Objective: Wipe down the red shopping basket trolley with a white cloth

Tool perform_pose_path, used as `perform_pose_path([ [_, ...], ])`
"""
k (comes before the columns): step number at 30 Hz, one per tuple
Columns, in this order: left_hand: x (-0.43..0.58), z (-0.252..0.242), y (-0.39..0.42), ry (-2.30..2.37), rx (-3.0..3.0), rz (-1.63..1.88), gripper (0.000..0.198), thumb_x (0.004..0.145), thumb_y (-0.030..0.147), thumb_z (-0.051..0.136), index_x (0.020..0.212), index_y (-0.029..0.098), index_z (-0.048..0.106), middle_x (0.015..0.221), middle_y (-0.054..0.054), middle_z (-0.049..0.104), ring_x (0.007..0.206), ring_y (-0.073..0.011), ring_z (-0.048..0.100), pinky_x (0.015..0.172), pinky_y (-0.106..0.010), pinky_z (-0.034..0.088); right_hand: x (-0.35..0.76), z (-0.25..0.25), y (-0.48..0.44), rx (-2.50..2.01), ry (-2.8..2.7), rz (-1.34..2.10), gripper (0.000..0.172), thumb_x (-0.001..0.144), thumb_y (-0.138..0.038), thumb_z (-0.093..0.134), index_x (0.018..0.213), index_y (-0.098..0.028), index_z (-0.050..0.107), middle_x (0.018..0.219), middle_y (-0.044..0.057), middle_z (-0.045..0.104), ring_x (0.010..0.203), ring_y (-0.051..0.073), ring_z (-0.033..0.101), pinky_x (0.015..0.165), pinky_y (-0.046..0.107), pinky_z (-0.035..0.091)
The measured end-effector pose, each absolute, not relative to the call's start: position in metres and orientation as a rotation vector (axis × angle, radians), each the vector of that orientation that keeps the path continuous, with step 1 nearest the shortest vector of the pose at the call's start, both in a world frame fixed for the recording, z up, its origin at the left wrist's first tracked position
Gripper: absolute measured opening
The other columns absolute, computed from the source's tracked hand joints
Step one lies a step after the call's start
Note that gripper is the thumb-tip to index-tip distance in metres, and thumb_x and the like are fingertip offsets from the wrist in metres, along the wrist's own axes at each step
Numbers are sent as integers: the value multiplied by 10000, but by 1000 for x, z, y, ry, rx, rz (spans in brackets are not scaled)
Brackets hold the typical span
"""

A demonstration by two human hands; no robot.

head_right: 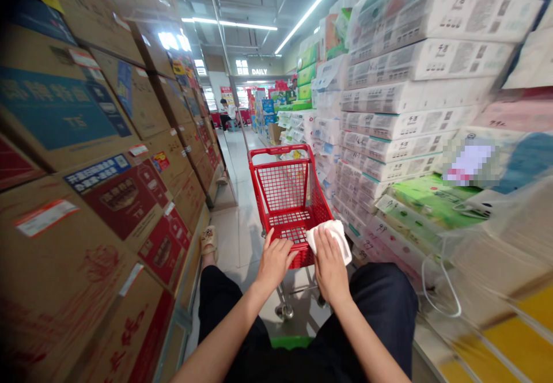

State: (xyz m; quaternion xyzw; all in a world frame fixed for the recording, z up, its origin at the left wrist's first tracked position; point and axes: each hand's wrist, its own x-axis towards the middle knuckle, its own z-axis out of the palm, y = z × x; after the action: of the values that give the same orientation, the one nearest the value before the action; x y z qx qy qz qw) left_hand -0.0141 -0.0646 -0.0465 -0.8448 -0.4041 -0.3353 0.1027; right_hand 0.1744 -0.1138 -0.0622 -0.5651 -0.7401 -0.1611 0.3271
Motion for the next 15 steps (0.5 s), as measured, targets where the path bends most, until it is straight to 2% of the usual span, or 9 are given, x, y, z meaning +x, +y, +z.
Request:
perform_pose_path([
  [5, -19, -47, -64, -1196, -2500, -982, 70, 914, 164, 570, 917, 222, 610, 823, -11, 634, 816, -204, 621, 1208, -540, 289, 137, -59, -117, -1343, -2102, -392, 712, 977, -147, 358, 1607, -192, 30, 1641, 86, 247, 1524, 243, 194, 1213, 504, 308],
  [8, -24, -46, -64, -1190, -2502, -961, 26, 937, 221, 583, 922, 221, 604, 830, -9, 633, 822, -200, 622, 1215, -531, 286, 158, -58, -115, -1346, -2140, -421, 719, 969, -139, 373, 1607, -212, 50, 1633, 69, 273, 1516, 237, 223, 1233, 506, 266],
  [12, -22, -45, -66, -1177, -2505, -973, 81, 961, 279, 577, 919, 214, 601, 831, -13, 636, 836, -197, 639, 1213, -540, 290, 193, -61, -111, -1465, -1977, -454, 706, 975, -126, 359, 1607, -233, 65, 1637, 63, 262, 1521, 254, 204, 1228, 534, 262],
  [15, -18, -45, -68, -1167, -2524, -999, 165, 962, 287, 572, 1095, 193, 595, 917, -41, 663, 899, -213, 661, 1211, -547, 301, 186, -63, -112, -1495, -1922, -434, 698, 980, -127, 350, 1607, -232, 63, 1645, 66, 239, 1528, 261, 171, 1220, 541, 277],
])
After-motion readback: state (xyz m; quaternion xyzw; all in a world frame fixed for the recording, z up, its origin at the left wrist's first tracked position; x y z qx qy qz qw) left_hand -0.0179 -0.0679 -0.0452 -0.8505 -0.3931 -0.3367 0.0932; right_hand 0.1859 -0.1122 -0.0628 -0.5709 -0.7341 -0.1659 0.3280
